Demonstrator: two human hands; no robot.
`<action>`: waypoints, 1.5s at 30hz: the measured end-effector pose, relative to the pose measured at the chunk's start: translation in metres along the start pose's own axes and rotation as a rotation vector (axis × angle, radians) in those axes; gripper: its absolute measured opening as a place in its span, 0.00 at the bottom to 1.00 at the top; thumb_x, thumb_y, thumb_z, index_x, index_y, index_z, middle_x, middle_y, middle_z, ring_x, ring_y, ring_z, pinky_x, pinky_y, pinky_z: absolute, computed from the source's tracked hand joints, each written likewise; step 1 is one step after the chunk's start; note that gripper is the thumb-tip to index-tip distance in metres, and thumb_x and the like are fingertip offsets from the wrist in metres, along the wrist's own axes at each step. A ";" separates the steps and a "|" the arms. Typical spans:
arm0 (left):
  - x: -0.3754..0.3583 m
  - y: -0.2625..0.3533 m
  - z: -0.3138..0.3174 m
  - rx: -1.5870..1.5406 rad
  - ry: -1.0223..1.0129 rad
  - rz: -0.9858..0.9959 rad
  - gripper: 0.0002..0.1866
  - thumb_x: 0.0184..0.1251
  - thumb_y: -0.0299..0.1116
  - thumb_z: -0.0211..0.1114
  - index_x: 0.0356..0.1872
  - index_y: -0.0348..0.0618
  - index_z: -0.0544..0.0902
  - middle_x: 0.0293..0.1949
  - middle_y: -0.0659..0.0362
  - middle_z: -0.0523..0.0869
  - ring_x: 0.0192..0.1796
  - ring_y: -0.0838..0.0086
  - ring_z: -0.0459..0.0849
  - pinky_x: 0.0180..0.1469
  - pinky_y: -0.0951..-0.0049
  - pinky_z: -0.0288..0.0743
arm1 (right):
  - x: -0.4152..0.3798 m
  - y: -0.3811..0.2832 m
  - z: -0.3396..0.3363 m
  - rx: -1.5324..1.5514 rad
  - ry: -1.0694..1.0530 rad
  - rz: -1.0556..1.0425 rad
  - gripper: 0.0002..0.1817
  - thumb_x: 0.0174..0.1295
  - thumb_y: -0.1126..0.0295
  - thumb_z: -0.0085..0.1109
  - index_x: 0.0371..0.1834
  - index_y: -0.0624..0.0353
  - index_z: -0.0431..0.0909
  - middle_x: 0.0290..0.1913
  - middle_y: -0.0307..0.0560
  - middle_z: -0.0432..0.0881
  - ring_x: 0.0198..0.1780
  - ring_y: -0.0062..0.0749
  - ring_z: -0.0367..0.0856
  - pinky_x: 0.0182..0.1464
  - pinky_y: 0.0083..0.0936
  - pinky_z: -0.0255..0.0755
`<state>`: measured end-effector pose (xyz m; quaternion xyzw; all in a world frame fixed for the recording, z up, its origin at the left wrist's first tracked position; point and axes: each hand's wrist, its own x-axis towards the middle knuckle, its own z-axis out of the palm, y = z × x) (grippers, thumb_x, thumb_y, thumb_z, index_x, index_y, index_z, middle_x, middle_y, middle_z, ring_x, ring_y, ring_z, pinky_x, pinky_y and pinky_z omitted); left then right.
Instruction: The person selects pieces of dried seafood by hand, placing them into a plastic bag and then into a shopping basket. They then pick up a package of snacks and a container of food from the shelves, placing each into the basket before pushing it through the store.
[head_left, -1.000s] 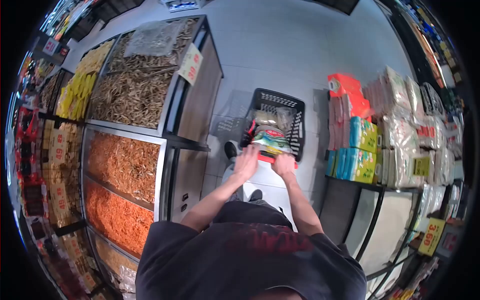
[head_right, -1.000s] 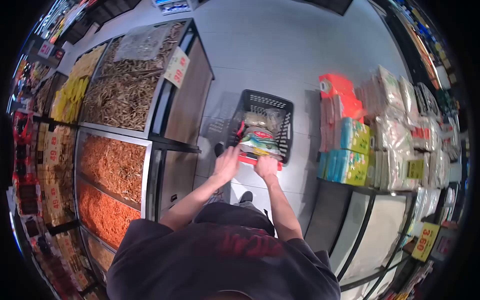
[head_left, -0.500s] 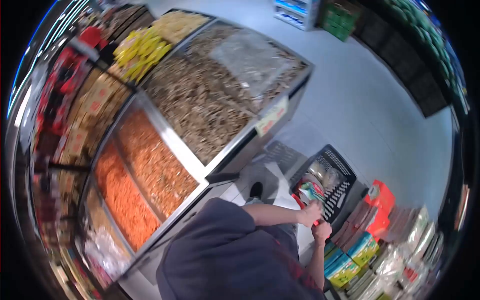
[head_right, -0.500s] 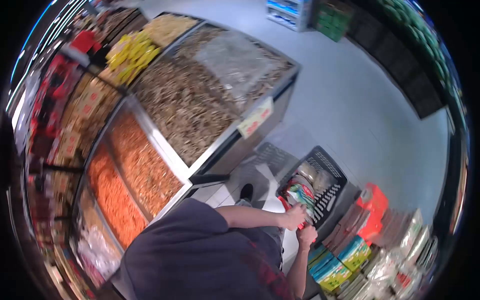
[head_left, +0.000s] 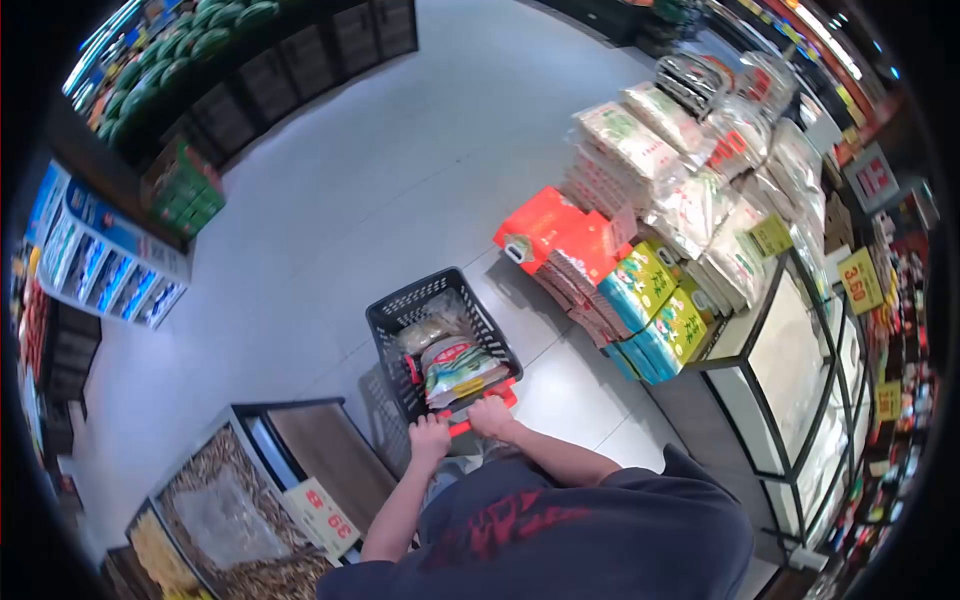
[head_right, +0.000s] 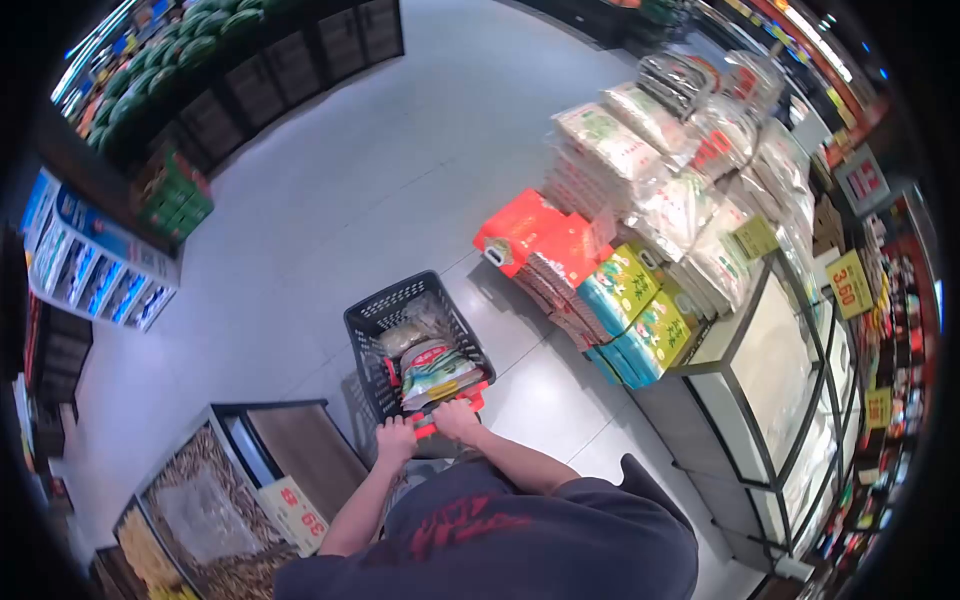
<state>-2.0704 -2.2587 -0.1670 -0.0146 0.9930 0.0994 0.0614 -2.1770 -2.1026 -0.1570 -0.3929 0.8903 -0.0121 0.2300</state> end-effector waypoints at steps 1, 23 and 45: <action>0.016 -0.013 -0.006 -0.004 -0.034 -0.054 0.09 0.55 0.34 0.62 0.35 0.45 0.84 0.35 0.57 0.83 0.41 0.62 0.84 0.40 0.55 0.76 | 0.015 -0.001 -0.011 0.011 -0.001 -0.013 0.09 0.52 0.65 0.60 0.26 0.56 0.87 0.30 0.53 0.87 0.33 0.45 0.89 0.34 0.42 0.81; 0.439 -0.268 -0.099 -0.003 -0.061 0.331 0.06 0.56 0.31 0.64 0.25 0.49 0.89 0.30 0.55 0.90 0.32 0.64 0.90 0.31 0.60 0.80 | 0.375 0.089 -0.197 0.152 0.190 0.428 0.14 0.44 0.58 0.63 0.22 0.59 0.86 0.27 0.57 0.86 0.33 0.49 0.88 0.40 0.40 0.81; 0.884 -0.300 -0.782 -0.153 1.014 1.403 0.48 0.63 0.54 0.72 0.69 0.28 0.58 0.41 0.55 0.79 0.31 0.74 0.73 0.27 0.79 0.68 | 0.694 0.352 -0.386 0.195 0.265 0.535 0.13 0.42 0.58 0.65 0.22 0.57 0.86 0.25 0.54 0.85 0.31 0.48 0.87 0.34 0.43 0.79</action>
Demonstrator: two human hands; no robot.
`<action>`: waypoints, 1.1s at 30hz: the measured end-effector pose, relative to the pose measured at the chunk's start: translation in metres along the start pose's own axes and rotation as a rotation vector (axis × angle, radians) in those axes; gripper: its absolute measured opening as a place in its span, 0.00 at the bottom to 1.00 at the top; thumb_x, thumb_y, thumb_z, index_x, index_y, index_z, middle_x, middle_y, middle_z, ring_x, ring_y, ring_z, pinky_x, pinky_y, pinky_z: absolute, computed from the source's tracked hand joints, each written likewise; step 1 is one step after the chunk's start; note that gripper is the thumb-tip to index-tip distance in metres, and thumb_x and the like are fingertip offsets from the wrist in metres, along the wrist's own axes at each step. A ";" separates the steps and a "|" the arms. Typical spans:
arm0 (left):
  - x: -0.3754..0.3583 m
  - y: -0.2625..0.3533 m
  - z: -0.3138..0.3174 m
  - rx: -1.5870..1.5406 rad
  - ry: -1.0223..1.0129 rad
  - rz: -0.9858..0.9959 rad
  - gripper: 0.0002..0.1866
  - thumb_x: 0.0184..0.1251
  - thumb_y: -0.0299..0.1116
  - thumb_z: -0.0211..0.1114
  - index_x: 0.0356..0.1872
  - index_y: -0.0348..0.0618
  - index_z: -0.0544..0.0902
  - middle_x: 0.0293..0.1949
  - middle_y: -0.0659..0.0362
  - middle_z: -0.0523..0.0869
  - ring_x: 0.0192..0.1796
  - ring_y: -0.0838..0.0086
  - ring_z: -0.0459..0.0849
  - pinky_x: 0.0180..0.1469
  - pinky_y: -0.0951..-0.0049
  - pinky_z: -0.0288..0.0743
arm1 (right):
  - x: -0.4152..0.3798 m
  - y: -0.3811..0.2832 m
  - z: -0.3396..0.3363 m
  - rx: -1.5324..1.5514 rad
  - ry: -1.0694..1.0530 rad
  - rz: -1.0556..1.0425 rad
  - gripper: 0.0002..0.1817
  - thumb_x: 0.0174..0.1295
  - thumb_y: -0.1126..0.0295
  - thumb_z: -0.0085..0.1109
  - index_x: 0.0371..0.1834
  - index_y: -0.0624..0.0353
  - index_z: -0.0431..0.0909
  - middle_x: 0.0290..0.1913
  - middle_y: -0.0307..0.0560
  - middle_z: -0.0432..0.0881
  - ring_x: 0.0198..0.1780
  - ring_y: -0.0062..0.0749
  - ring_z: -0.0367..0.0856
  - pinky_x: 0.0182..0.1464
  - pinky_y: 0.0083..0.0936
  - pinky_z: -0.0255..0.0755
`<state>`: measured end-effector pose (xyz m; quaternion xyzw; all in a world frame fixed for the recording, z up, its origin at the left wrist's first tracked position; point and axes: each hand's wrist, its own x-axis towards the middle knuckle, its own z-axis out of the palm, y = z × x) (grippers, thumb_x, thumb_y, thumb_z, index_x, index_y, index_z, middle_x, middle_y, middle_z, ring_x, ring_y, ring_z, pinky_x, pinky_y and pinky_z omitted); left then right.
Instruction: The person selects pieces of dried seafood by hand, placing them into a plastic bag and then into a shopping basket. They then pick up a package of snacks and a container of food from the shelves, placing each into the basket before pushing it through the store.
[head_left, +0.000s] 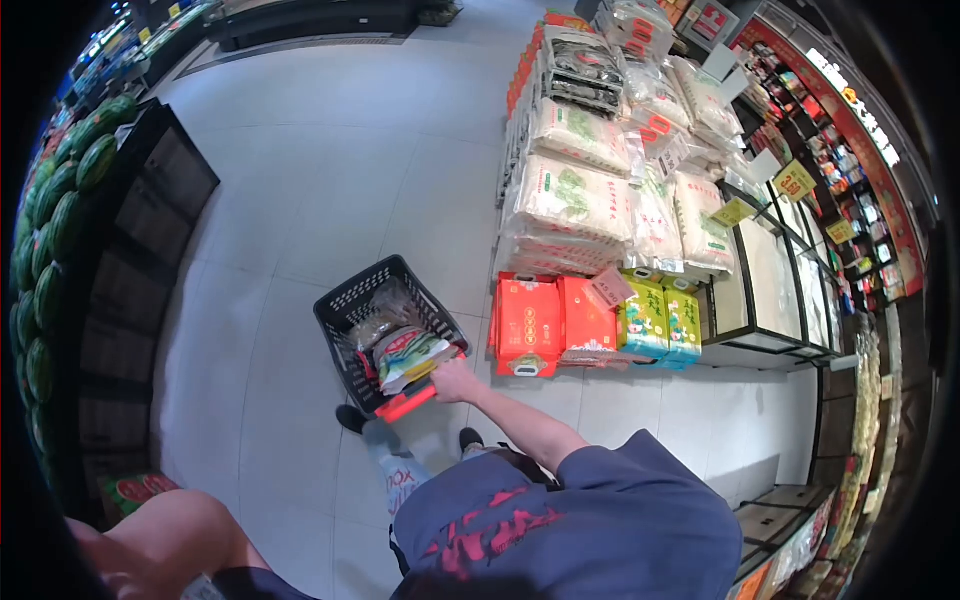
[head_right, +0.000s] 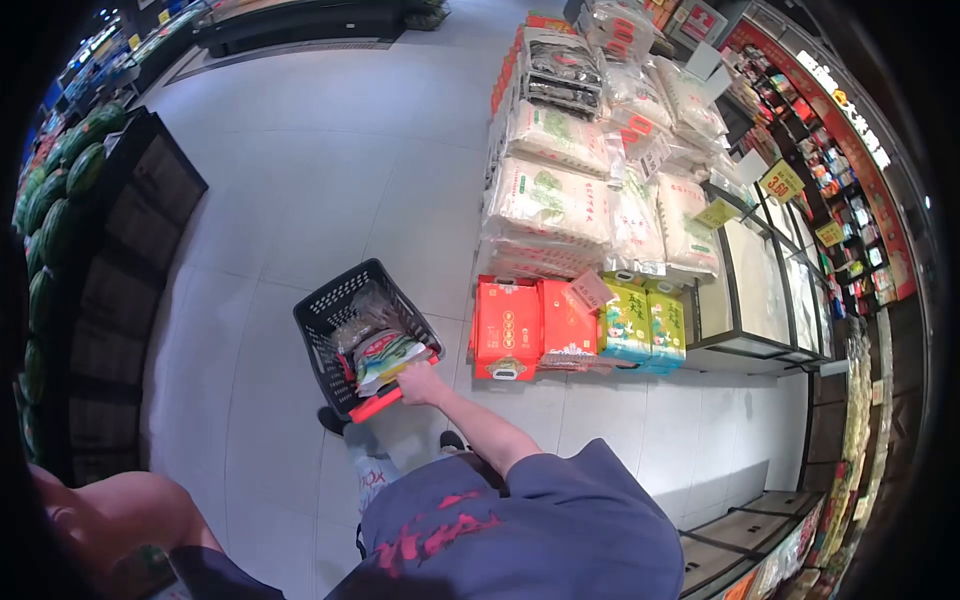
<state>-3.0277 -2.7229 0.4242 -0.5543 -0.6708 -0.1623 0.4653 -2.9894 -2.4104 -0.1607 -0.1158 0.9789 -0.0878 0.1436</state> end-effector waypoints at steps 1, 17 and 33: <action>-0.008 -0.023 0.009 -0.020 0.023 0.023 0.47 0.63 0.54 0.72 0.69 0.28 0.58 0.41 0.54 0.79 0.31 0.74 0.73 0.27 0.78 0.68 | 0.019 -0.002 -0.006 0.001 0.007 0.031 0.13 0.42 0.58 0.65 0.22 0.57 0.86 0.25 0.54 0.85 0.31 0.48 0.87 0.34 0.43 0.79; -0.113 -0.449 0.121 -0.292 0.184 0.027 0.32 0.68 0.47 0.68 0.57 0.26 0.69 0.36 0.51 0.80 0.29 0.70 0.76 0.27 0.75 0.71 | 0.274 -0.022 -0.083 -0.015 0.122 0.321 0.11 0.42 0.56 0.69 0.19 0.50 0.83 0.25 0.42 0.86 0.30 0.37 0.87 0.37 0.38 0.81; -0.039 -0.605 0.259 -0.405 0.110 0.027 0.21 0.72 0.41 0.65 0.45 0.25 0.79 0.31 0.48 0.82 0.27 0.66 0.79 0.27 0.72 0.73 | 0.461 0.068 -0.136 0.009 0.389 0.394 0.10 0.42 0.59 0.67 0.20 0.53 0.83 0.24 0.48 0.84 0.28 0.42 0.86 0.31 0.39 0.79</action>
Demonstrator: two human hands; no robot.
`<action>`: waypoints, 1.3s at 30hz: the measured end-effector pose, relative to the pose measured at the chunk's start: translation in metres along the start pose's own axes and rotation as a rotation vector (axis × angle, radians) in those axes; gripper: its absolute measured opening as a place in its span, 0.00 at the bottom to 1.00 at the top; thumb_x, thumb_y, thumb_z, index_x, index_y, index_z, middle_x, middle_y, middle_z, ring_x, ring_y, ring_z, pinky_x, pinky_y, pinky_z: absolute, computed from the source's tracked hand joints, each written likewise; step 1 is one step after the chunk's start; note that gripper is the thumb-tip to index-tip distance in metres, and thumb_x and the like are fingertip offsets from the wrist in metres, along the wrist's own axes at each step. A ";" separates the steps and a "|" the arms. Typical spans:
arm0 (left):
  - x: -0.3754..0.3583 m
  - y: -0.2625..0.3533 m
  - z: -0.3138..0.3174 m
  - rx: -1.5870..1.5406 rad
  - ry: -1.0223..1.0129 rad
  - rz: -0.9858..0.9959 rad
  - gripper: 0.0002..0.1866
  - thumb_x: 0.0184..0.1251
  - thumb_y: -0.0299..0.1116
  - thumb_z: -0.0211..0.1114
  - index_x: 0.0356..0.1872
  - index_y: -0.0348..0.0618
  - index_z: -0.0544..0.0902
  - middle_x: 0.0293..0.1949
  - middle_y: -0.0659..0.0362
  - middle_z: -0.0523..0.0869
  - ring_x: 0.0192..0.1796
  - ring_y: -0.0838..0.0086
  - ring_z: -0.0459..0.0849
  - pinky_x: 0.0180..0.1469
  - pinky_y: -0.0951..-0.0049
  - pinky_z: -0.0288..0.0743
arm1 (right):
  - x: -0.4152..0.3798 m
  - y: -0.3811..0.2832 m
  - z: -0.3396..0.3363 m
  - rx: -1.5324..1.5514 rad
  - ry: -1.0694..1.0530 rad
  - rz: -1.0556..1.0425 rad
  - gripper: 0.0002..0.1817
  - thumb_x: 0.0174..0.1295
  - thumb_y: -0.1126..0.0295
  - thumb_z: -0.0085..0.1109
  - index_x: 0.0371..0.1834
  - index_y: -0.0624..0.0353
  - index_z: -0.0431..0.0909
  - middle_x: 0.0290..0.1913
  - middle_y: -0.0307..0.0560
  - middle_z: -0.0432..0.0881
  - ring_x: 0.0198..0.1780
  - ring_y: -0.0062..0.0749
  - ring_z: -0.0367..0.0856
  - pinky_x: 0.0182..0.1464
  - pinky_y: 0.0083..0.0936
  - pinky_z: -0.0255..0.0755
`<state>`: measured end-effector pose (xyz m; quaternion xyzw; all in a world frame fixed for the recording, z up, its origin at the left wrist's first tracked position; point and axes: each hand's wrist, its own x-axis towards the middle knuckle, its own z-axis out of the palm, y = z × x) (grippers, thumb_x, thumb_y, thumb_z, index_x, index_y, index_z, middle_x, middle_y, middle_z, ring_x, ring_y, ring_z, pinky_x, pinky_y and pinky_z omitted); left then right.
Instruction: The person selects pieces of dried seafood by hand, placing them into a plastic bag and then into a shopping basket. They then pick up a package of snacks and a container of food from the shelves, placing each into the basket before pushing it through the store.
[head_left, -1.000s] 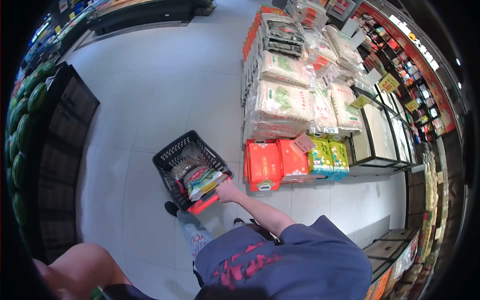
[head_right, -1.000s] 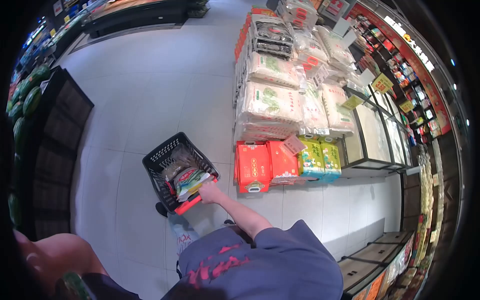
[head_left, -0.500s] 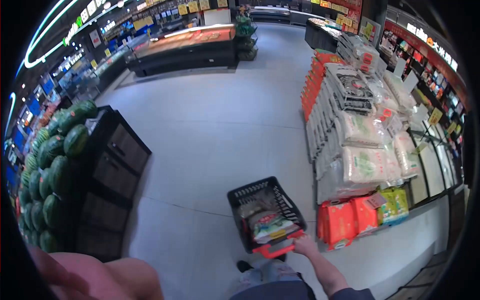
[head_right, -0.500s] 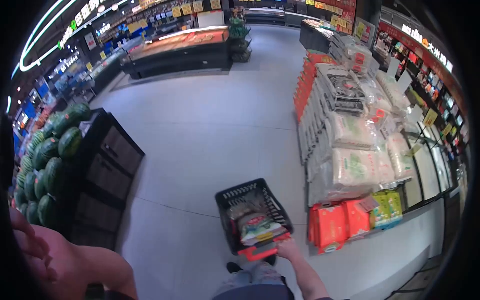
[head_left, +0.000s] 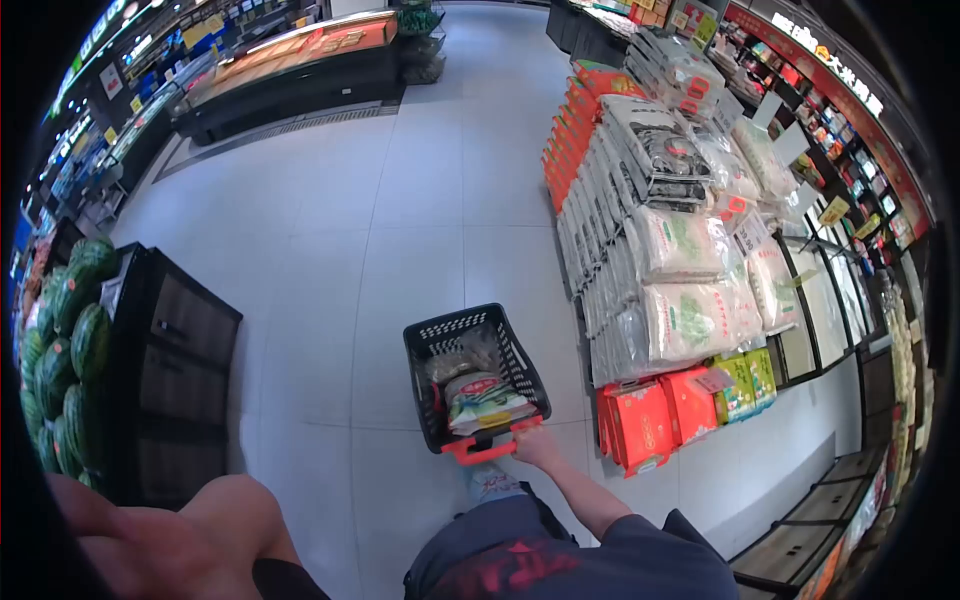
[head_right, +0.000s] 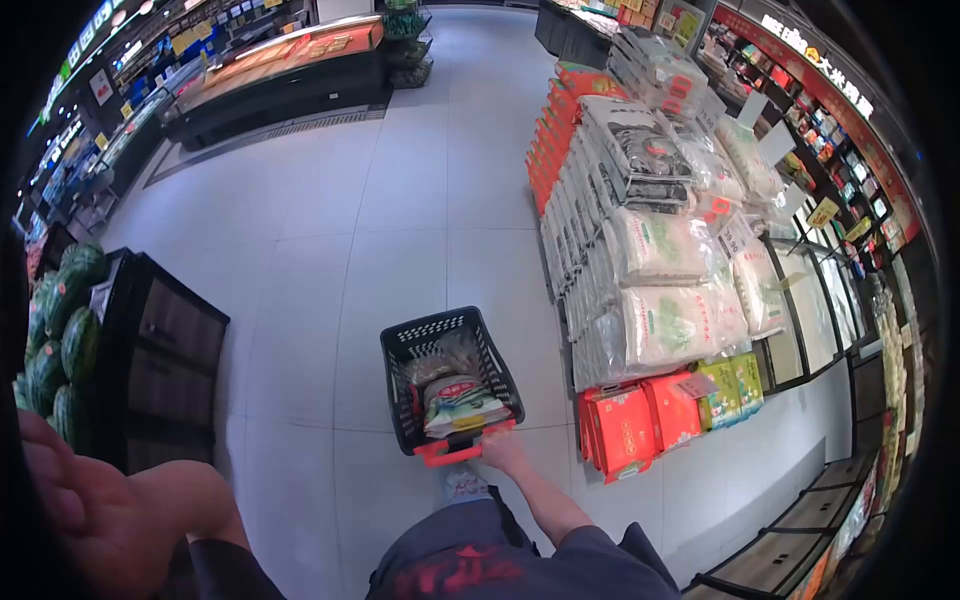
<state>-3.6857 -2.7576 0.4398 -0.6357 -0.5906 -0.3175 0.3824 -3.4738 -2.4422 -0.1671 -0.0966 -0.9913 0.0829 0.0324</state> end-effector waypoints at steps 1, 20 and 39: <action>0.013 -0.018 0.011 -0.020 -0.015 0.004 0.20 0.72 0.40 0.65 0.44 0.25 0.80 0.31 0.48 0.82 0.27 0.66 0.79 0.27 0.72 0.74 | 0.009 -0.001 0.005 0.037 -0.028 0.028 0.10 0.42 0.60 0.67 0.19 0.54 0.83 0.24 0.47 0.84 0.28 0.42 0.86 0.31 0.39 0.79; -0.223 -0.165 0.444 -1.227 -1.098 -1.060 0.12 0.67 0.33 0.68 0.49 0.42 0.86 0.30 0.59 0.88 0.31 0.81 0.84 0.37 0.76 0.78 | 0.298 0.070 -0.031 0.079 -0.120 0.184 0.14 0.44 0.54 0.68 0.22 0.53 0.83 0.25 0.48 0.84 0.30 0.44 0.87 0.34 0.42 0.79; -0.054 -0.556 0.584 -2.989 -0.111 -1.458 0.54 0.66 0.72 0.50 0.80 0.43 0.45 0.81 0.48 0.44 0.83 0.54 0.40 0.82 0.55 0.31 | 0.615 0.190 0.026 0.043 -0.007 0.318 0.12 0.40 0.58 0.66 0.22 0.55 0.85 0.27 0.52 0.85 0.36 0.49 0.87 0.42 0.46 0.79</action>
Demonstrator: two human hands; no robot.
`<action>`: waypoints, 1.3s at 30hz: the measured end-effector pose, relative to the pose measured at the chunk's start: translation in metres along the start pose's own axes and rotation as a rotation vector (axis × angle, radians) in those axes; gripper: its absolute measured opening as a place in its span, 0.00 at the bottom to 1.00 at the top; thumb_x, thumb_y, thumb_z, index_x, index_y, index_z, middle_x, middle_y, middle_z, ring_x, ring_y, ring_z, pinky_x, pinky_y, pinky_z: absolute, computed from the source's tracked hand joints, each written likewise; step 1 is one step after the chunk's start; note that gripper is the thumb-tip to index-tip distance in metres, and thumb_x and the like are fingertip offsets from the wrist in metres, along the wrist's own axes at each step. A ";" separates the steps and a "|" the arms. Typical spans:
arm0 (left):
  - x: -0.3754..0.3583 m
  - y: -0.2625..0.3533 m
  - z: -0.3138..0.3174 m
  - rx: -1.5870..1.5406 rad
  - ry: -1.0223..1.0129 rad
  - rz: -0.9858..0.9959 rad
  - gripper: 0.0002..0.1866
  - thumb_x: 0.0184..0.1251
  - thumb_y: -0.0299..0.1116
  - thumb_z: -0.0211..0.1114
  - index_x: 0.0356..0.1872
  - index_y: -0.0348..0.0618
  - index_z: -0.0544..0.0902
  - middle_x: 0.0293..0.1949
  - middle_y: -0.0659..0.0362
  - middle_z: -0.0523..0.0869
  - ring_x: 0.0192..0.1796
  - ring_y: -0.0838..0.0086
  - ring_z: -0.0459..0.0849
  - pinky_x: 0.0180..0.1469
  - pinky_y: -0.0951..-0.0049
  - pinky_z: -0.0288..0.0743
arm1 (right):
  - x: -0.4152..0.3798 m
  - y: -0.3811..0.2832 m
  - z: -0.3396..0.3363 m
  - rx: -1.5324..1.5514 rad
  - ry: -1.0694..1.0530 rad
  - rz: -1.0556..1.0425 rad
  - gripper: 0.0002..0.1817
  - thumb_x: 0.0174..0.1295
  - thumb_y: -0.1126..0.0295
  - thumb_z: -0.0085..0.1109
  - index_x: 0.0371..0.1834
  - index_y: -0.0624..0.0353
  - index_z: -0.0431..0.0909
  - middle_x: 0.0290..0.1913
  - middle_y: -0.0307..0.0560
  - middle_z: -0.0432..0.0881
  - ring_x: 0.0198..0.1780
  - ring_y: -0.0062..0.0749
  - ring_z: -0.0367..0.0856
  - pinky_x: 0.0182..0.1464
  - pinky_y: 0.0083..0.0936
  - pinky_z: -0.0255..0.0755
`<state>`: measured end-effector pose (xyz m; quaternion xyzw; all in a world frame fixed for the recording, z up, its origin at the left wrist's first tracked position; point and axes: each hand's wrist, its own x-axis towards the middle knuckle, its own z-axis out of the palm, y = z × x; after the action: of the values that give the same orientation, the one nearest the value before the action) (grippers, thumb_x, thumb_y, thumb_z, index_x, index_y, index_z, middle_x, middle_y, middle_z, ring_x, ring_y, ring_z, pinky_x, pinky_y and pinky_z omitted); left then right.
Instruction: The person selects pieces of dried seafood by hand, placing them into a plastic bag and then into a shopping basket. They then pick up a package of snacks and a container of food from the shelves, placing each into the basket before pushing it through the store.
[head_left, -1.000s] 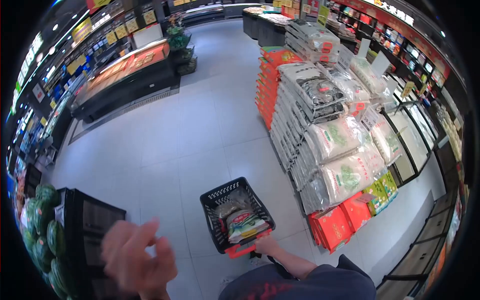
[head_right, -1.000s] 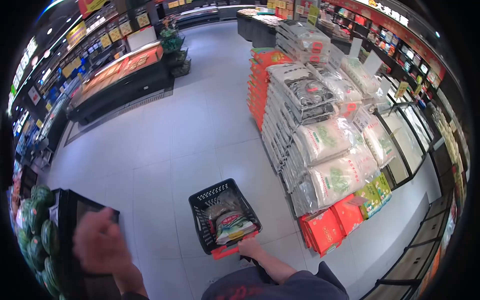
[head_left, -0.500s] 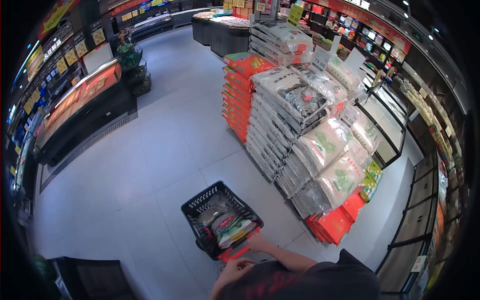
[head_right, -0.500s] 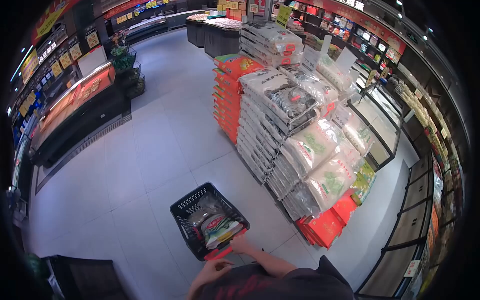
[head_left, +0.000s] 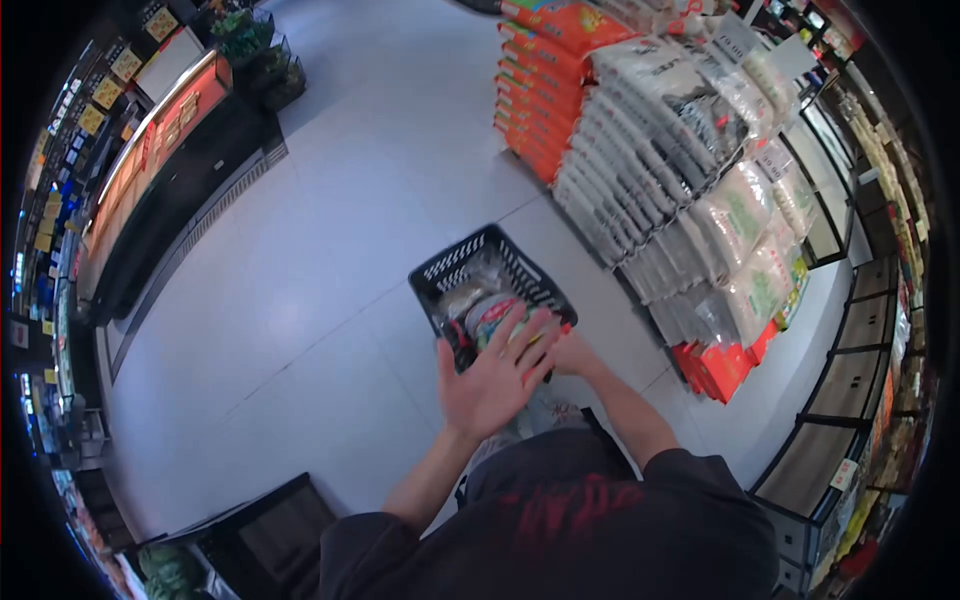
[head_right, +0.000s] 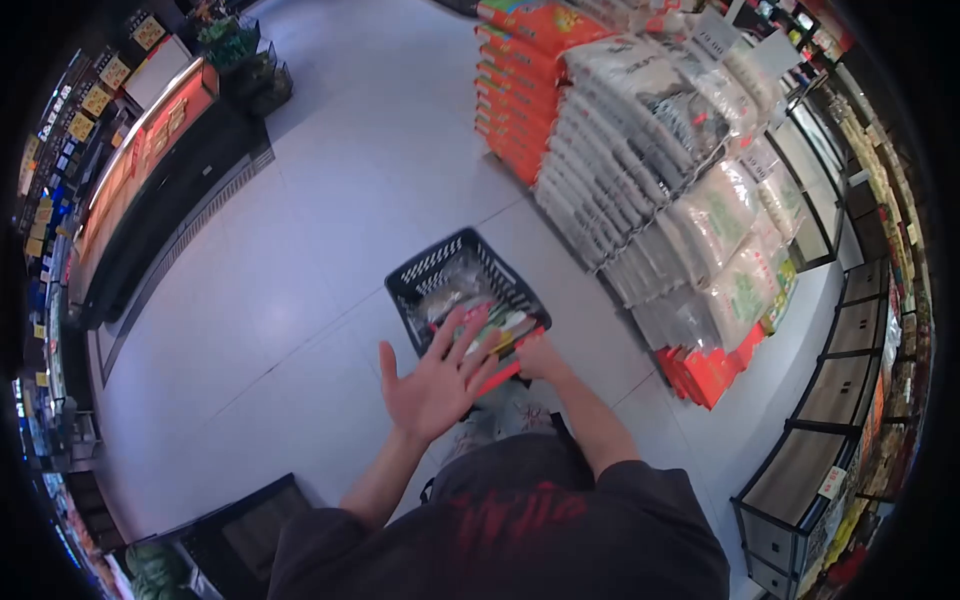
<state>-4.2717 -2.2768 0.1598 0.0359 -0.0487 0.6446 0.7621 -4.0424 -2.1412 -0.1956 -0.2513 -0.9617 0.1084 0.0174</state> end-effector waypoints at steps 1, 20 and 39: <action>0.019 0.012 0.014 -0.020 -0.021 0.040 0.53 0.67 0.72 0.49 0.81 0.44 0.43 0.82 0.51 0.42 0.83 0.56 0.38 0.82 0.56 0.31 | 0.019 -0.005 -0.020 0.025 0.145 0.034 0.12 0.39 0.60 0.66 0.22 0.56 0.85 0.26 0.52 0.85 0.34 0.50 0.87 0.42 0.47 0.79; 0.291 0.161 0.136 0.509 -0.901 -0.008 0.41 0.70 0.61 0.48 0.73 0.43 0.48 0.72 0.53 0.45 0.72 0.67 0.44 0.73 0.63 0.38 | 0.363 0.070 -0.107 0.031 -0.101 0.074 0.12 0.44 0.58 0.67 0.21 0.56 0.85 0.23 0.50 0.84 0.30 0.45 0.87 0.36 0.41 0.79; 0.482 0.467 0.126 0.576 -1.010 0.082 0.22 0.70 0.40 0.53 0.57 0.36 0.71 0.52 0.47 0.70 0.50 0.66 0.70 0.57 0.69 0.64 | 0.698 0.159 -0.162 -0.044 -0.243 0.122 0.11 0.40 0.59 0.67 0.21 0.54 0.85 0.25 0.47 0.86 0.31 0.42 0.87 0.36 0.40 0.78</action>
<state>-4.6568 -1.7421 0.3392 0.5430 -0.2302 0.5636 0.5783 -4.5611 -1.6334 -0.0873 -0.2948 -0.9417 0.1179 -0.1112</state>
